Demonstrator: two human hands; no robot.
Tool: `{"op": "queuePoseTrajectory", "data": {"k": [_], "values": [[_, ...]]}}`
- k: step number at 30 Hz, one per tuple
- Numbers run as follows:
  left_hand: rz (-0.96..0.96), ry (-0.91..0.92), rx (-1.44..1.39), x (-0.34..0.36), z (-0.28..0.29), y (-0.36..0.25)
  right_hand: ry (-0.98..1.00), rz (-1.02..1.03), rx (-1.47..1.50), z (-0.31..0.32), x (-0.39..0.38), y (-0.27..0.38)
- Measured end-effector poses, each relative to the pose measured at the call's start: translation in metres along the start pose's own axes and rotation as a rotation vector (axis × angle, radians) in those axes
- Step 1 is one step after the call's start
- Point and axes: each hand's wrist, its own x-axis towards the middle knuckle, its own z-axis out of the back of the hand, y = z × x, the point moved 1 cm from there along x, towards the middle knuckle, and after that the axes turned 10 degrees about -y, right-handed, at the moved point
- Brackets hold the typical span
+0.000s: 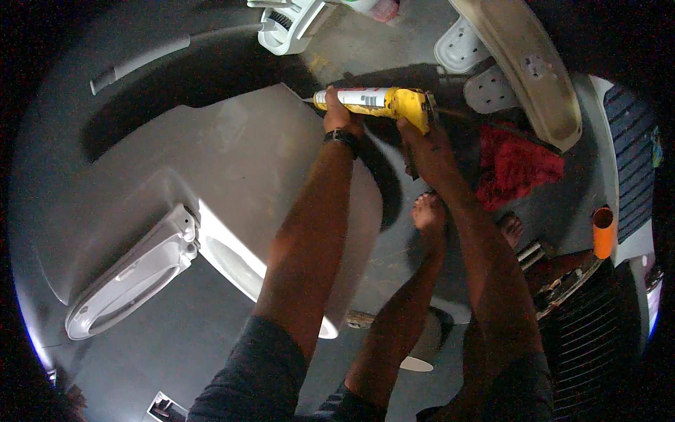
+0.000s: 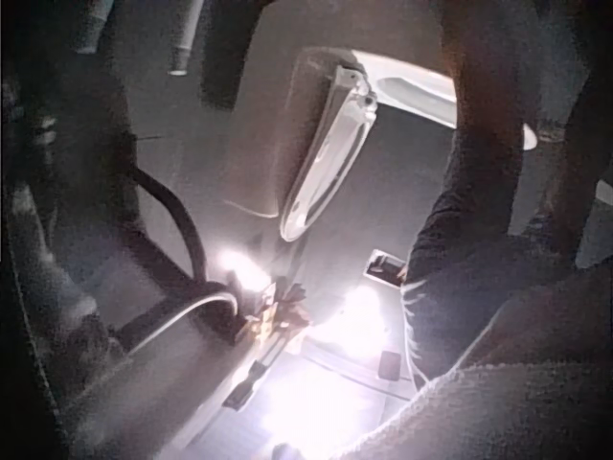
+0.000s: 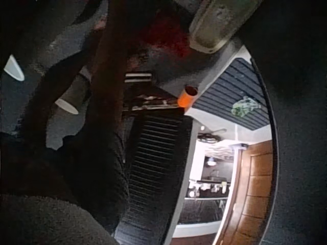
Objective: The person wipes the floor around the base of a toilet with a red cloth, then uses a caulking gun to apply sealant along the toilet base. They continue wiping the floor and the toilet base with the cloth to smooth and clean the area.
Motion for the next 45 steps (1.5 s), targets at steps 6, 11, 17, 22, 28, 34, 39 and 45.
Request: {"op": "queuePoseTrajectory", "data": {"k": [6, 11, 17, 22, 28, 34, 39, 45], "values": [[-0.052, 0.035, 0.026, -0.004, 0.000, 0.003, -0.012, 0.008, 0.085, 0.001, 0.000, -0.005], [-0.042, 0.052, 0.011, -0.008, -0.001, 0.002, -0.004, 0.074, -0.009, 0.006, 0.003, 0.009], [-0.043, 0.010, -0.013, -0.010, 0.001, 0.002, 0.021, -0.181, -0.006, 0.011, 0.002, 0.043], [-0.011, -0.071, 0.118, -0.010, 0.000, -0.004, 0.004, -0.331, 0.143, 0.013, 0.000, 0.066], [-0.033, -0.086, 0.013, -0.039, -0.009, -0.011, 0.004, -0.322, 0.176, 0.015, -0.001, 0.061], [0.056, 0.039, -0.113, -0.033, -0.007, -0.008, 0.013, 0.074, 0.038, 0.020, 0.005, 0.042], [0.002, 0.030, -0.074, -0.021, 0.002, -0.001, 0.030, -0.225, 0.026, 0.021, 0.003, 0.055], [0.005, 0.085, -0.123, -0.019, 0.001, 0.001, 0.026, -0.355, 0.224, 0.020, -0.003, 0.090]]}}
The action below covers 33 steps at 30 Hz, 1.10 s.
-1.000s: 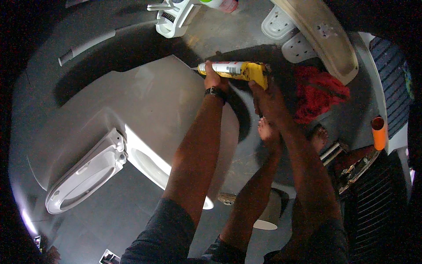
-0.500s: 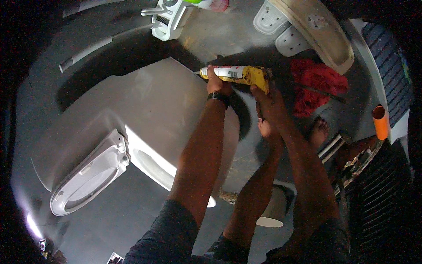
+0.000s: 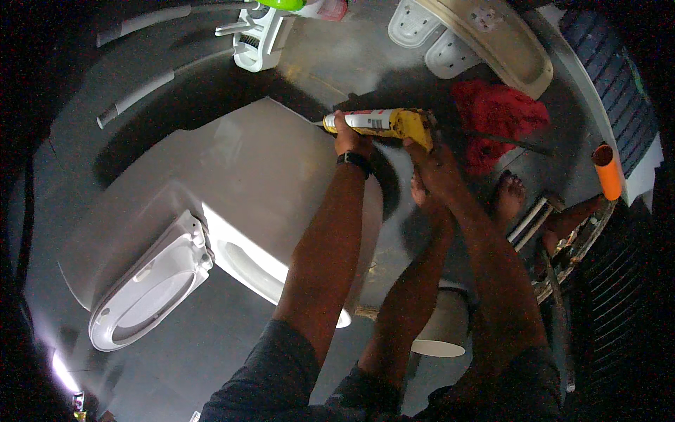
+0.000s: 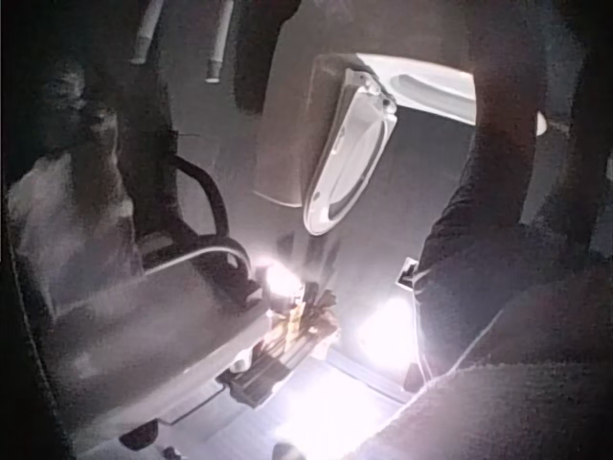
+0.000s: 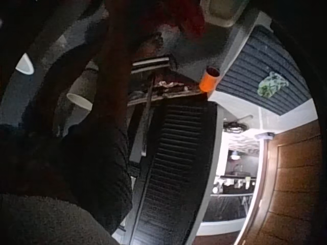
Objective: The person wipes the floor around the base of a toilet with a red cloth, then uses a caulking gun to apply sealant along the toilet base. They continue wiping the floor and the toilet base with the cloth to smooth and clean the area.
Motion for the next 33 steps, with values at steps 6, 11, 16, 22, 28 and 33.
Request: {"op": "queuePoseTrajectory", "data": {"k": [6, 11, 16, 22, 28, 33], "values": [[-0.025, -0.033, 0.008, 0.008, 0.008, 0.002, 0.033, 0.002, -0.237, 0.005, 0.004, 0.000], [0.003, 0.035, 0.000, 0.003, 0.012, 0.006, 0.013, 0.246, -0.114, 0.003, 0.001, -0.016], [0.067, -0.061, -0.067, -0.005, 0.008, 0.010, -0.015, 0.148, -0.029, 0.009, -0.003, -0.023], [-0.022, -0.140, -0.002, -0.016, 0.009, 0.023, -0.044, 0.046, -0.139, 0.025, -0.011, -0.030], [-0.141, -0.149, 0.072, -0.027, 0.011, 0.029, -0.018, 0.151, -0.176, 0.035, -0.018, -0.035], [-0.066, -0.068, -0.056, -0.026, 0.012, 0.036, -0.003, 0.114, -0.212, 0.043, -0.017, -0.054]]}}
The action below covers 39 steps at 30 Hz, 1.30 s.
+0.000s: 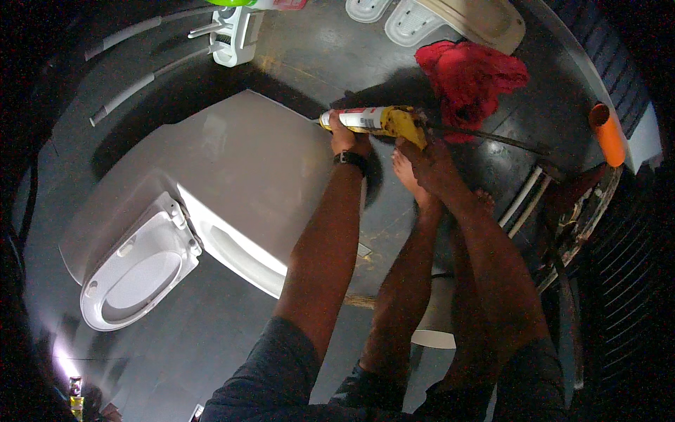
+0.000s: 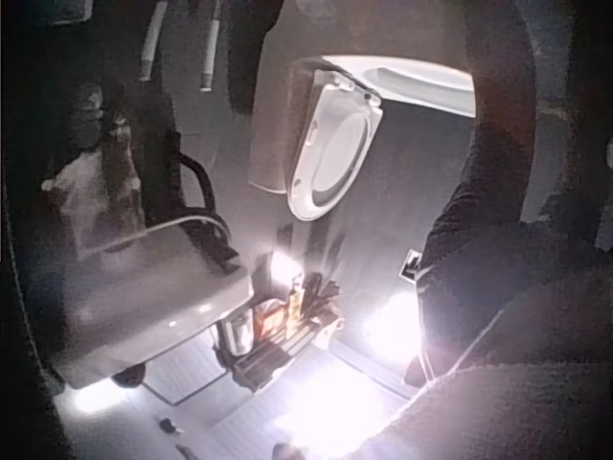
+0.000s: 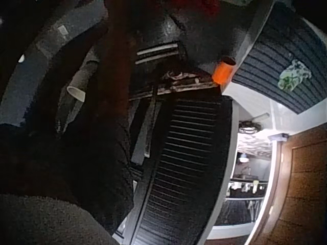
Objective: The person wipes the floor around the base of a toilet with a red cloth, then uses a caulking gun to apply sealant along the toilet base. They continue wiping the floor and the toilet base with the cloth to smooth and clean the area.
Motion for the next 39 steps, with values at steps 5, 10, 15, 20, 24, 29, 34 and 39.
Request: {"op": "queuePoseTrajectory", "data": {"k": [5, 10, 15, 20, 24, 29, 34, 39], "values": [[0.028, -0.011, 0.030, -0.009, 0.004, 0.014, -0.005, 0.129, 0.121, 0.001, 0.005, -0.033], [0.047, 0.056, 0.091, -0.017, 0.009, 0.020, -0.060, 0.178, 0.133, 0.003, -0.002, -0.042], [0.053, 0.050, 0.024, -0.016, 0.019, 0.030, -0.012, 0.071, 0.081, 0.018, -0.019, -0.024], [0.084, -0.011, 0.008, -0.009, 0.027, 0.032, 0.112, -0.183, 0.048, 0.025, -0.023, -0.019], [0.076, 0.022, 0.018, -0.011, 0.026, 0.031, 0.098, -0.072, 0.197, 0.018, -0.021, -0.030], [0.048, -0.087, 0.076, -0.020, 0.020, 0.030, 0.065, -0.129, 0.163, 0.014, -0.019, -0.043], [0.024, -0.064, 0.144, -0.022, 0.019, 0.030, -0.007, 0.009, 0.066, 0.011, -0.019, -0.033], [0.054, 0.003, 0.036, -0.020, 0.020, 0.037, -0.015, -0.021, 0.129, 0.022, -0.024, -0.023]]}}
